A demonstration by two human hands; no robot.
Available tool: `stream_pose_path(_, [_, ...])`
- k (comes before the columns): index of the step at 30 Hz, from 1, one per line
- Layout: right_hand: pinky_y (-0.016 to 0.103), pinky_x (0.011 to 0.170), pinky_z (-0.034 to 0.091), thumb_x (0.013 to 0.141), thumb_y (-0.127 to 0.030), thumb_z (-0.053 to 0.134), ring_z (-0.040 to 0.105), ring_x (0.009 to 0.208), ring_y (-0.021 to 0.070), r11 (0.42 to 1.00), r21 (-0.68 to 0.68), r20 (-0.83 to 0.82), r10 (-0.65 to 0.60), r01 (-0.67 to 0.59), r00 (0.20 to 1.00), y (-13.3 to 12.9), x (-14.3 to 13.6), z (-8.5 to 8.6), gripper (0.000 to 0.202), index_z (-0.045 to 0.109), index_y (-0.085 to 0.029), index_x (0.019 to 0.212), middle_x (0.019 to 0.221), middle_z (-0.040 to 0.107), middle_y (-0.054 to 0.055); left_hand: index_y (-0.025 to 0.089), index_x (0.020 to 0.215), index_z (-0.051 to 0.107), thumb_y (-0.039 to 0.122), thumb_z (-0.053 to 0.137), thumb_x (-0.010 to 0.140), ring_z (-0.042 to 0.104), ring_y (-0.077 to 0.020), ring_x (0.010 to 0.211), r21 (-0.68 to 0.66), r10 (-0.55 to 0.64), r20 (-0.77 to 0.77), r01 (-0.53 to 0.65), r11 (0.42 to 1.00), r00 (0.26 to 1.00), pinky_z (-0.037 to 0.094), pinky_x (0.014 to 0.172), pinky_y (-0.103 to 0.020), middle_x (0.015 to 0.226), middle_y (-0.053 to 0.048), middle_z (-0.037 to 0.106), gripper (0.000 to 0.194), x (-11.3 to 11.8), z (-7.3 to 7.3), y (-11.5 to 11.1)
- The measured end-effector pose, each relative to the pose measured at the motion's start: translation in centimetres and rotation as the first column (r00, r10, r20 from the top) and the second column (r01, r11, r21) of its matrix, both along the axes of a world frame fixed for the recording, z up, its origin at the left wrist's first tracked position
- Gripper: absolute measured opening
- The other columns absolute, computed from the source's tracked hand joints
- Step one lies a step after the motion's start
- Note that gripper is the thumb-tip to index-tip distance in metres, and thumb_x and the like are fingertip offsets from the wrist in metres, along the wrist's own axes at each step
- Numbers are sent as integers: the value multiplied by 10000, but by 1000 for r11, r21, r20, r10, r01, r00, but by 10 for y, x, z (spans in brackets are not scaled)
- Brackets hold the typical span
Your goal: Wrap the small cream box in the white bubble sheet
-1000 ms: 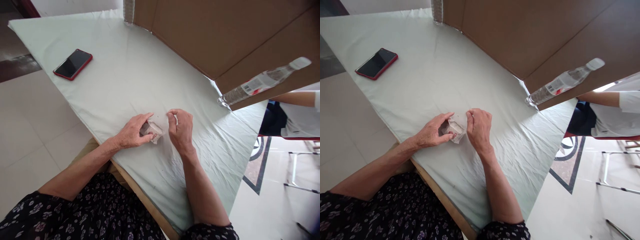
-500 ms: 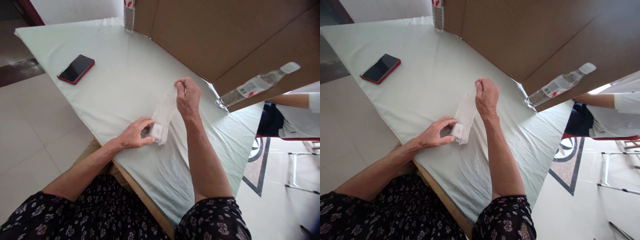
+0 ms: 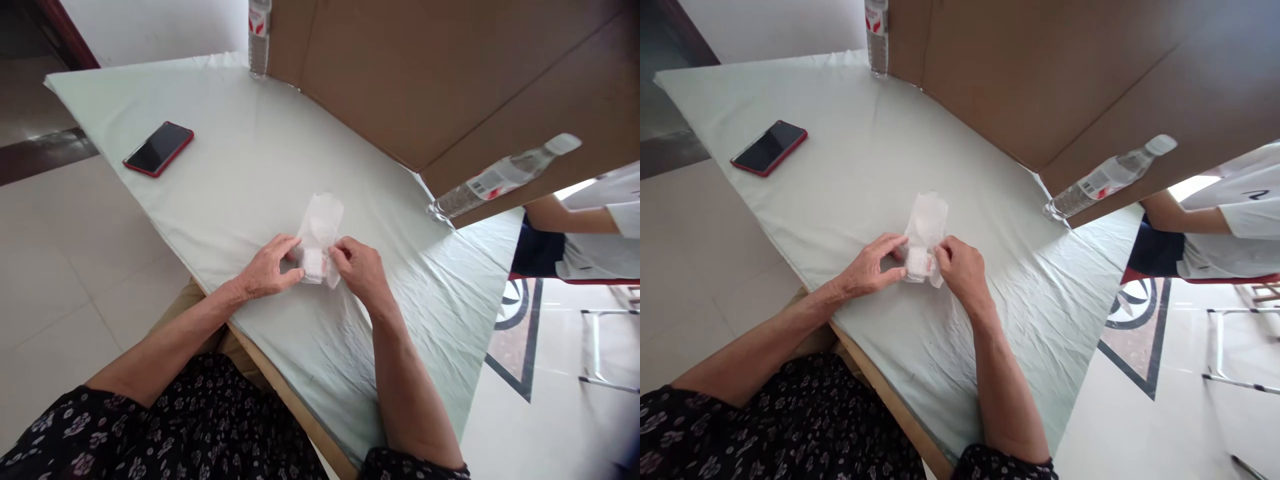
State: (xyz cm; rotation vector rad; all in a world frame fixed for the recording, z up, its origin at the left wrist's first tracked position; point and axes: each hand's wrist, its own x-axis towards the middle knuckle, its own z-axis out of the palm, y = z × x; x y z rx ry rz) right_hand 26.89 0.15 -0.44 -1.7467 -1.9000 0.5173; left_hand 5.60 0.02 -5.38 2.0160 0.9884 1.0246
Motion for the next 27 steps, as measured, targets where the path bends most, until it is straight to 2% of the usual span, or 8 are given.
stream_pose_path(3, [300,602,420,836,-338,560,544,586,149,991,-2,-258,-133,137,957,0,13,-9,187,593,-218,697,610,609,-14,123,1294,603,301,633,849,646,-195,888,-1,66,15,-66,998,998,566,877,-387,1132,-125,647,481,-2,-1,3])
stream_pose_path(7, [280,492,414,798,-379,589,502,468,134,959,-212,-468,-270,190,841,1,30,-27,177,576,-221,718,530,558,-42,141,1274,624,379,621,895,652,-184,900,-32,200,7,-200,979,980,573,854,-360,1177,-120,631,448,-4,-4,6])
stream_pose_path(9, [274,467,395,775,-390,603,479,444,128,954,-235,-463,-280,188,841,3,34,-36,172,577,-222,749,533,556,-48,135,1287,618,425,632,898,643,-186,921,33,236,9,-236,971,972,572,866,-363,1208,-132,606,485,-5,-6,7])
stream_pose_path(13, [305,616,474,755,-375,597,556,552,148,975,-32,-400,-212,218,892,6,30,-48,210,589,-218,893,640,627,-29,120,1322,604,466,677,881,621,-238,1031,249,240,-4,-231,941,971,556,916,-401,1207,-159,580,565,1,-7,3])
stream_pose_path(17, [338,738,495,790,-357,542,628,677,182,965,113,-316,-190,236,929,3,22,-56,337,585,-219,1095,744,688,-3,220,1375,598,479,675,888,467,-348,1354,485,171,-150,-78,871,974,409,1117,-524,1433,-181,501,557,12,-7,-4])
stream_pose_path(21, [324,742,490,831,-345,497,628,698,179,971,135,-290,-153,199,945,-1,23,-60,337,610,-233,1128,776,682,-2,241,1298,664,506,605,934,339,-371,1481,476,131,-272,15,879,953,306,1184,-543,1549,-153,457,454,16,-7,-5])
stream_pose_path(24, [319,752,485,841,-341,466,594,680,168,972,141,-275,-144,188,951,-1,24,-59,382,654,-214,1148,746,647,-4,176,1182,721,469,515,984,395,-360,1448,416,286,-267,-158,896,920,315,1179,-531,1418,-168,589,409,10,-6,-2])
stream_pose_path(27, [331,775,489,838,-338,458,586,676,175,965,160,-258,-165,210,952,-1,26,-57,518,609,-176,1306,722,637,-9,150,1046,760,434,432,1014,453,-356,1395,369,519,-248,-415,832,818,341,1159,-538,1299,-169,664,435,0,-7,-2])
